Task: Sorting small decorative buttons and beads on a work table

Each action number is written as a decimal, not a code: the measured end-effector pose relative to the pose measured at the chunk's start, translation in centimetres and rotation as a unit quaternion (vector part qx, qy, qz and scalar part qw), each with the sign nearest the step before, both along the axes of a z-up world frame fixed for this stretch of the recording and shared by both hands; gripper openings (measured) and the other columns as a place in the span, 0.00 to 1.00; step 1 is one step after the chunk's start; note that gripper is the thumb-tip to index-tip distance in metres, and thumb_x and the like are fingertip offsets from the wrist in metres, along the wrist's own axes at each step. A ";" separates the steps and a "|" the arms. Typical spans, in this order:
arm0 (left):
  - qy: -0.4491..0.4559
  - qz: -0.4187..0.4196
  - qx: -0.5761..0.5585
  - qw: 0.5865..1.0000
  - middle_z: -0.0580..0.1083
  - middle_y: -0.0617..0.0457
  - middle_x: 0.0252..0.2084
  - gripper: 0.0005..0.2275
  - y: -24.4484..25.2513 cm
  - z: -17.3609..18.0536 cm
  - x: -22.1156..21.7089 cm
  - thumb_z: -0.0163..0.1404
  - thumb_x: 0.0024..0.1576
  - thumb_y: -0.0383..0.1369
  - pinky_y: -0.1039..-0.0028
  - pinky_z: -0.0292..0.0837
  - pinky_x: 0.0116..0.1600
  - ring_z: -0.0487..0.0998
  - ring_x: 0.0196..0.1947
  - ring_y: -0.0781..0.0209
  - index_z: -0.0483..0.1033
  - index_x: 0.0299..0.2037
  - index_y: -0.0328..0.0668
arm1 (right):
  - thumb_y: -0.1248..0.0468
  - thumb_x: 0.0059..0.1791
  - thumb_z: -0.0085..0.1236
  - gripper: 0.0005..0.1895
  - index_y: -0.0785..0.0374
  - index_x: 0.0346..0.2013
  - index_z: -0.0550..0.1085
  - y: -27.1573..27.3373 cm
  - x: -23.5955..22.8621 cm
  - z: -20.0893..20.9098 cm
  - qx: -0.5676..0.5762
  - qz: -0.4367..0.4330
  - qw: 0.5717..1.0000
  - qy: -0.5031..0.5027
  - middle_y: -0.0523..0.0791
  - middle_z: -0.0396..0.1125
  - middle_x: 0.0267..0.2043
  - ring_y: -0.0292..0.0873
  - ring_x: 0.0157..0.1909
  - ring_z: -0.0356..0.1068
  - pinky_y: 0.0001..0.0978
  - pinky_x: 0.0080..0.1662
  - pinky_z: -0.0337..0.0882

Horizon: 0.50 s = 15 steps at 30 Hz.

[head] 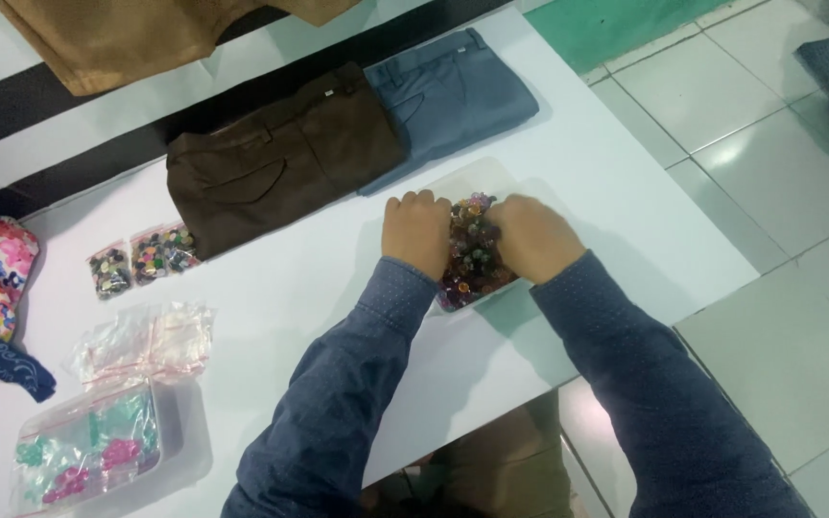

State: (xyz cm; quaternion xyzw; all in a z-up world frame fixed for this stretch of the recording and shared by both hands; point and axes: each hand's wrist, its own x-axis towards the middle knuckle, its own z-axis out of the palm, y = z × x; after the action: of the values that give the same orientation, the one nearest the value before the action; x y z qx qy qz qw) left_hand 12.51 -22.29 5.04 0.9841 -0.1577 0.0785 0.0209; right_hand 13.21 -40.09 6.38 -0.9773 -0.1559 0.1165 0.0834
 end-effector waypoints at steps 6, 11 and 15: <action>0.036 -0.027 -0.044 0.998 0.77 0.51 0.35 0.11 -0.6 -0.7 -1.2 0.62 0.48 0.38 0.59 0.66 0.49 0.77 0.39 0.51 0.83 0.39 0.48 | 0.67 0.47 0.58 0.18 0.56 0.51 0.80 0.8 -0.3 2.4 0.011 -0.018 1.000 0.008 0.49 0.74 0.44 0.53 0.48 0.76 0.42 0.46 0.78; 0.046 -0.005 0.018 0.999 0.78 0.51 0.28 0.06 -1.0 0.0 -0.5 0.55 0.52 0.27 0.61 0.63 0.49 0.78 0.35 0.52 0.84 0.37 0.44 | 0.72 0.46 0.55 0.15 0.70 0.48 0.75 2.5 -0.4 2.1 0.047 -0.022 0.998 -0.028 0.55 0.73 0.41 0.59 0.46 0.76 0.52 0.45 0.78; 0.042 0.003 -0.022 0.999 0.79 0.50 0.30 0.11 0.3 0.6 -0.5 0.54 0.54 0.26 0.60 0.65 0.50 0.79 0.36 0.51 0.82 0.46 0.44 | 0.74 0.48 0.52 0.16 0.62 0.49 0.79 1.3 -0.2 2.5 0.055 0.013 0.995 -0.076 0.52 0.74 0.39 0.56 0.43 0.77 0.47 0.41 0.79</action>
State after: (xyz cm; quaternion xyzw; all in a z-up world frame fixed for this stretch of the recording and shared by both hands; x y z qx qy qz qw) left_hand 11.97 -22.01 5.60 0.9863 -0.1519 0.0407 0.0493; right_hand 12.96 -38.75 8.92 -0.9752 -0.1806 0.0339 0.1231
